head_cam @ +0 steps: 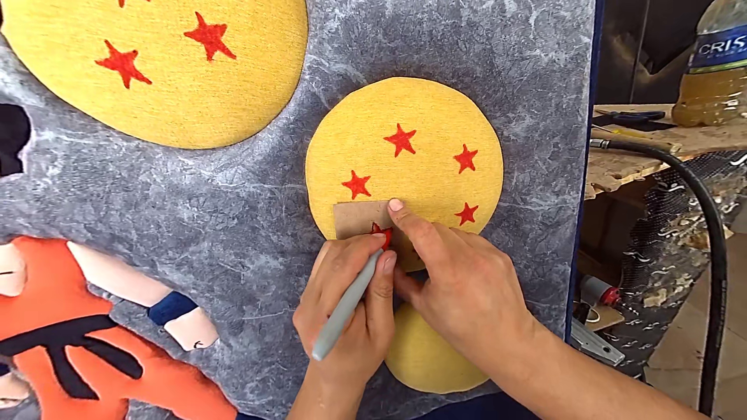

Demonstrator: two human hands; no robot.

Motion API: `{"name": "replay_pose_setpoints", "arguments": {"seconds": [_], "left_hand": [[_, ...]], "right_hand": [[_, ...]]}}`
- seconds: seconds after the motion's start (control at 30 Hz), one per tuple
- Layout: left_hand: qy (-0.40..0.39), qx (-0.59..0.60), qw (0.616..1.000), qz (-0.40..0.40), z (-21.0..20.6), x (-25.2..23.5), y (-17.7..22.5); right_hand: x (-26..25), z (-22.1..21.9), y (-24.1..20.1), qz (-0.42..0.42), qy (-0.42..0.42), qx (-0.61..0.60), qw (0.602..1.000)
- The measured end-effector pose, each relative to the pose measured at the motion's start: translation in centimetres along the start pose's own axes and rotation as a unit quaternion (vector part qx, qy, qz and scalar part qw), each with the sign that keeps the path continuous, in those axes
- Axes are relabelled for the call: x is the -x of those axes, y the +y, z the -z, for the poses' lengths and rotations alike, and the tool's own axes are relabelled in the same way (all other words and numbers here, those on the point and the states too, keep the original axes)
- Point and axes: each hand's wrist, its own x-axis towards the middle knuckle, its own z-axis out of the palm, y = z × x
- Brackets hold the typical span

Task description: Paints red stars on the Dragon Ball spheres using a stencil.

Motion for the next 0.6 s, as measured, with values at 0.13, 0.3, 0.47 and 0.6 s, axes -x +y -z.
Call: {"name": "replay_pose_setpoints", "arguments": {"seconds": [0.13,0.3,0.47,0.6], "left_hand": [[-0.017,-0.045,0.999,-0.003,1.3,0.6,-0.4],[-0.001,-0.093,0.994,-0.054,1.1,0.4,-0.8],[-0.032,-0.099,0.992,-0.075,1.6,1.4,-1.3],[-0.023,-0.102,0.99,-0.092,1.5,0.4,-1.4]], "right_hand": [[-0.1,-0.1,0.1,0.002,0.004,0.004,1.0],[0.0,-0.1,0.0,0.003,0.003,0.001,1.0],[0.0,-0.1,0.1,0.005,0.005,0.003,1.0],[0.0,-0.1,0.0,0.004,0.009,-0.002,1.0]]}}
